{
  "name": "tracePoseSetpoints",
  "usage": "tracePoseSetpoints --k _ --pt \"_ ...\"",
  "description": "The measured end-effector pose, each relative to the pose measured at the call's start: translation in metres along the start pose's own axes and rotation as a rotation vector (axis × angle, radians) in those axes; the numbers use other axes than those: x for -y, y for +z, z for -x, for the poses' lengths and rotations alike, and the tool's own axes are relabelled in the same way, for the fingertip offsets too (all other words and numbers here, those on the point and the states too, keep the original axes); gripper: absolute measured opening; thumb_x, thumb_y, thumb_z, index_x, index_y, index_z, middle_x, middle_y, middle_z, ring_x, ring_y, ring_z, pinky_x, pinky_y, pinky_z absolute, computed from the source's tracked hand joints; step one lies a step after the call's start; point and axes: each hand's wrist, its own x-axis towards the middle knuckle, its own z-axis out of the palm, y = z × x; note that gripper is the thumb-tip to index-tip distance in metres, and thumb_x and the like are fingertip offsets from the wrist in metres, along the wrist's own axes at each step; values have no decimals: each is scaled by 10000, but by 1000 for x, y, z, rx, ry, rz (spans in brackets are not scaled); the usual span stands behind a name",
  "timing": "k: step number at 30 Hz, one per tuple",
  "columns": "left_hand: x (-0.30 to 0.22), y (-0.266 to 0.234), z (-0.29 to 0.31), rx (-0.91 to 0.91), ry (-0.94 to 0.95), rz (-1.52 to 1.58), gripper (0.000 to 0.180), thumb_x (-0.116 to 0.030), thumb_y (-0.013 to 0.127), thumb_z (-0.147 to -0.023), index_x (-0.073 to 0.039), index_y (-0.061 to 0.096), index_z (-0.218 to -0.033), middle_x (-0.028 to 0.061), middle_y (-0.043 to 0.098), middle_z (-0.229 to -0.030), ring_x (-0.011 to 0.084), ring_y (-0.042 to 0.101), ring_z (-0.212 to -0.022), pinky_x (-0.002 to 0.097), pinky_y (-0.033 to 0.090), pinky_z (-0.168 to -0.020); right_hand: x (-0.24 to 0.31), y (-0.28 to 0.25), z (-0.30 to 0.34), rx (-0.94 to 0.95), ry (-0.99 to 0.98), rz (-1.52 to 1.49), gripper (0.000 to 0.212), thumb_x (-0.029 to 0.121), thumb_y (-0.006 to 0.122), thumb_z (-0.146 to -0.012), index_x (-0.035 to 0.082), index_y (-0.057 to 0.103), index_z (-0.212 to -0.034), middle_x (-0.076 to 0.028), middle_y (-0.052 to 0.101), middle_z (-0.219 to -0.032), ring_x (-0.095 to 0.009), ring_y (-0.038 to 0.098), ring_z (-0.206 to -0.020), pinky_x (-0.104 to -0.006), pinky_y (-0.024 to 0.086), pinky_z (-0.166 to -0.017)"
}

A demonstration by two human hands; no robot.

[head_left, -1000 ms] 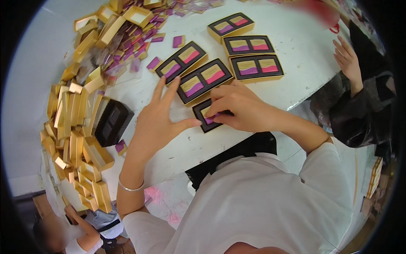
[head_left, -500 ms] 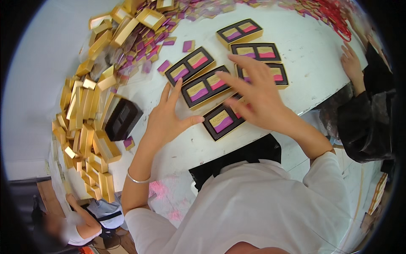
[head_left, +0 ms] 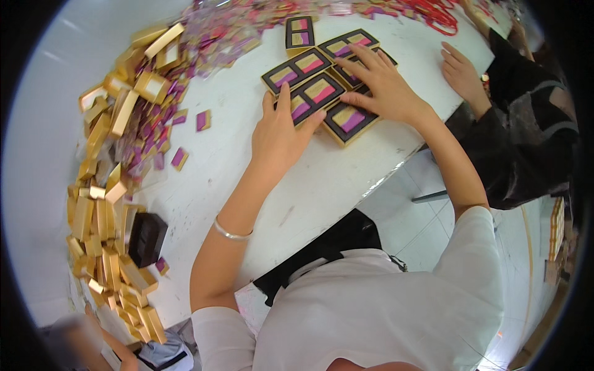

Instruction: The person assembles cosmetic compacts by placing black plastic inserts into gold cardboard trays, then inserting pink and purple rectangular inserts into the black trays. The person arranges the finished units on the table.

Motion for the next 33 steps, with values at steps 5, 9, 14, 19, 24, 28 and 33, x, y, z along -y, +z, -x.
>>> tracePoseSetpoints --k 5,9,14,19,24,28,33 --pt "-46 51 -53 -78 14 139 801 -467 614 -815 49 339 -1363 307 353 -1343 430 511 -1126 420 450 -912 -23 -9 11 -97 10 93 608 559 483 -874 161 472 -1333 -212 382 -1381 -382 364 -1272 -509 243 -1067" --pt "-63 76 -84 -87 5 220 743 -401 617 -827 21 332 -1369 334 277 -1391 441 545 -1076 432 486 -850 -53 -1 15 51 137 87 637 626 349 -889 196 462 -1346 -199 375 -1397 -362 324 -1315 -517 199 -1084" --pt "-49 72 -85 -333 72 472 563 -393 554 -882 -6 449 -1279 179 428 -1325 318 615 -891 384 492 -807 -59 -8 10 -218 105 -212 492 324 607 -874 96 495 -1296 -185 396 -1381 -361 401 -1243 -425 317 -1038" --pt "-11 -25 -8 37 -146 821 401 -393 519 -921 -60 565 -1140 31 607 -1049 60 485 -606 208 381 -488 19 -17 2 -372 -217 -219 445 181 624 -815 31 540 -1226 -190 449 -1338 -376 420 -1244 -466 315 -1035" --pt "17 -60 78 52 -543 1269 297 -319 467 -952 -85 553 -1113 15 605 -995 44 391 -507 201 313 -422 132 -2 -23 -97 -621 -613 525 281 659 -792 45 536 -1244 -227 439 -1331 -379 452 -1212 -470 367 -1000" --pt "46 -92 145 -135 -609 1522 277 -298 452 -960 -85 545 -1111 22 598 -968 44 384 -502 204 299 -410 208 22 -49 32 -879 -685 595 334 673 -769 58 512 -1272 -229 447 -1313 -374 473 -1180 -453 407 -966" --pt "79 -124 248 -546 -536 895 197 -216 487 -950 -76 562 -1067 20 597 -852 12 380 -462 168 252 -371 254 54 -75 103 -895 -732 550 243 673 -790 64 491 -1277 -211 417 -1336 -360 458 -1187 -430 404 -968"
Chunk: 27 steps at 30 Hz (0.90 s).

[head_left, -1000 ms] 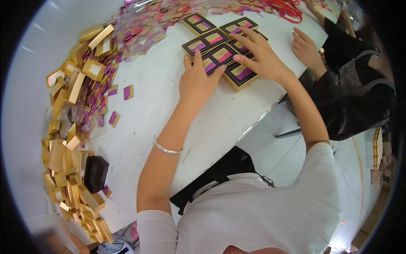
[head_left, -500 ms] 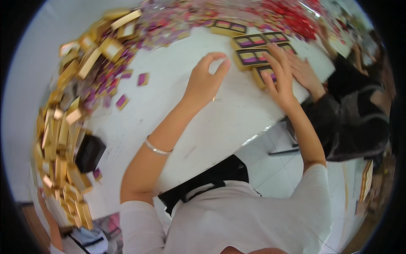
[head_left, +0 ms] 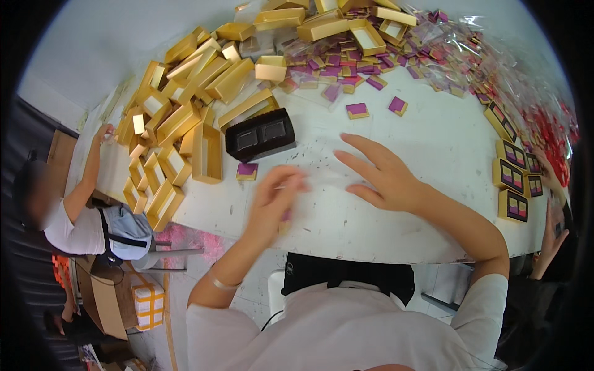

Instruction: The person assembles cosmetic compacts by placing black plastic inserts into gold cardboard trays, then inserting pink and purple rectangular inserts into the black trays. The person arranges the finished units on the table.

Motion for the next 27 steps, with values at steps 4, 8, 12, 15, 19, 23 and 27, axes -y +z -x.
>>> tracePoseSetpoints --k 4,8,12,15,19,23,27 --pt "25 -75 16 -518 246 -484 87 -109 589 -889 -33 629 -875 -38 570 -720 13 365 -538 189 299 -463 -12 30 -51 -54 -53 60 490 174 685 -777 36 512 -1215 -189 431 -1322 -354 453 -1188 -413 391 -981" --pt "36 -85 13 -462 356 -934 53 -85 636 -829 -36 631 -848 36 539 -677 136 442 -517 247 340 -472 -13 63 -104 -73 -88 37 309 176 671 -779 34 576 -1036 -136 525 -1097 -312 497 -1079 -404 374 -976" --pt "35 -95 5 -467 571 -1258 87 -112 680 -788 -63 637 -845 70 535 -724 235 521 -687 309 399 -607 -17 80 -113 -74 -141 96 219 188 671 -771 33 604 -911 -91 533 -885 -278 516 -960 -402 361 -966" --pt "34 -112 3 -661 634 -1353 206 -196 727 -758 -87 626 -901 75 536 -882 262 499 -887 384 364 -775 -17 79 -108 -129 -90 49 298 205 670 -780 39 580 -1010 -145 536 -1044 -318 500 -1047 -440 363 -965" --pt "17 -127 3 -842 573 -1282 471 -276 724 -762 -57 544 -1138 170 482 -1127 341 438 -1077 436 338 -926 -12 76 -107 -197 -37 -41 376 203 670 -785 44 551 -1104 -180 506 -1179 -358 482 -1093 -451 380 -952" --pt "0 -154 25 -969 394 -1471 597 -357 711 -766 -136 498 -1278 149 427 -1310 337 361 -1249 497 225 -1043 -5 69 -111 -260 -137 -25 370 158 686 -762 32 563 -1087 -178 522 -1167 -361 500 -1063 -448 416 -906" --pt "3 -198 76 -869 50 -1366 589 -358 717 -752 -140 527 -1265 134 454 -1324 332 382 -1260 512 213 -1051 18 66 -117 -222 -355 17 413 158 705 -729 37 558 -1095 -149 566 -1048 -320 545 -969 -430 425 -873"
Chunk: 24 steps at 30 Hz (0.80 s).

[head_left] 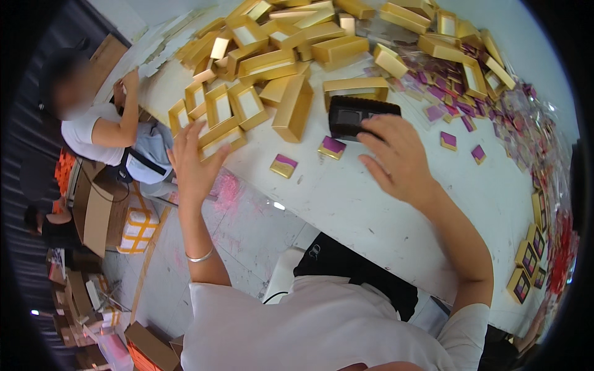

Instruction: The person assembles cosmetic compacts by placing black plastic inserts into gold cardboard trays, then inserting pink and purple rectangular inserts into the black trays. The person arranges the finished units on the table.

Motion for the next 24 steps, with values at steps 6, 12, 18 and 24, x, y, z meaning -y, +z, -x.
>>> tracePoseSetpoints --k 6,12,18,24 --pt "31 19 14 103 41 -13 823 -386 726 -734 -201 320 -1424 172 337 -1415 340 323 -1323 618 169 -1054 43 82 -64 276 218 -76 445 182 685 -750 78 542 -1158 -70 610 -885 -248 565 -826 -385 405 -709" --pt "4 27 -22 175 272 -48 777 -382 731 -728 -194 376 -1393 175 314 -1434 354 314 -1325 605 191 -1057 25 141 -88 282 282 -40 207 96 611 -766 54 588 -967 -81 600 -798 -262 574 -765 -377 370 -701" --pt "18 35 -39 409 244 52 499 -327 709 -751 -130 561 -1185 179 361 -1405 360 448 -1210 544 326 -986 50 4 -95 20 223 -569 178 -40 545 -768 23 610 -920 -118 591 -779 -253 544 -681 -356 412 -595" --pt "9 53 -47 210 344 31 370 -254 727 -722 -45 619 -1007 150 488 -1301 342 538 -1077 480 390 -904 41 -146 25 293 329 43 319 -75 550 -551 2 590 -858 -110 507 -759 -284 517 -710 -378 416 -639"
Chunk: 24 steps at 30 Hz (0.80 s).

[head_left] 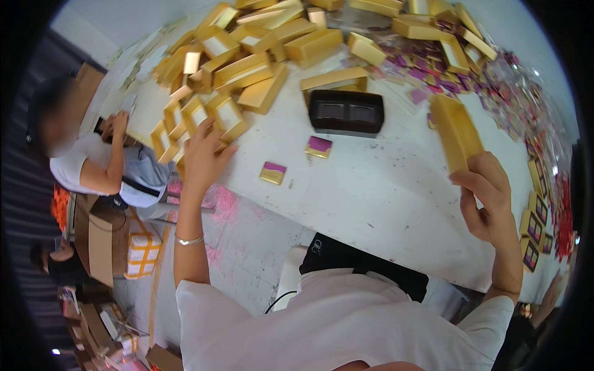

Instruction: The person assembles cosmetic compacts by placing black plastic inserts into gold cardboard trays, then inserting pink and purple rectangular inserts into the black trays. The person arranges the finished units on the table.

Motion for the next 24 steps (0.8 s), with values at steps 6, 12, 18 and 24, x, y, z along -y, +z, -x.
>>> tracePoseSetpoints --k 6,12,18,24 --pt "13 -26 28 -346 107 149 335 -58 669 -783 25 559 -1089 188 475 -1285 349 462 -1185 408 364 -990 -34 -5 125 105 101 357 284 19 634 -535 -1 579 -814 -104 505 -780 -292 535 -798 -422 439 -802" --pt "-169 -88 50 104 300 344 333 -91 724 -681 -16 616 -987 161 440 -1319 315 465 -1177 423 366 -969 -28 0 173 38 134 215 244 -3 606 -548 14 566 -788 -103 522 -800 -282 552 -874 -450 421 -899" --pt "-312 -26 43 335 794 390 330 -259 742 -702 -64 634 -945 139 464 -1279 302 476 -1076 470 356 -866 -56 -19 196 52 288 236 230 -16 565 -587 33 507 -805 -124 529 -899 -293 535 -964 -500 343 -1016" --pt "-359 7 38 240 796 312 777 -327 744 -722 -150 388 -1389 201 245 -1462 293 476 -1107 496 343 -914 -44 -20 184 -145 518 140 421 225 612 -792 47 492 -1153 -131 581 -999 -276 552 -948 -460 325 -1014"
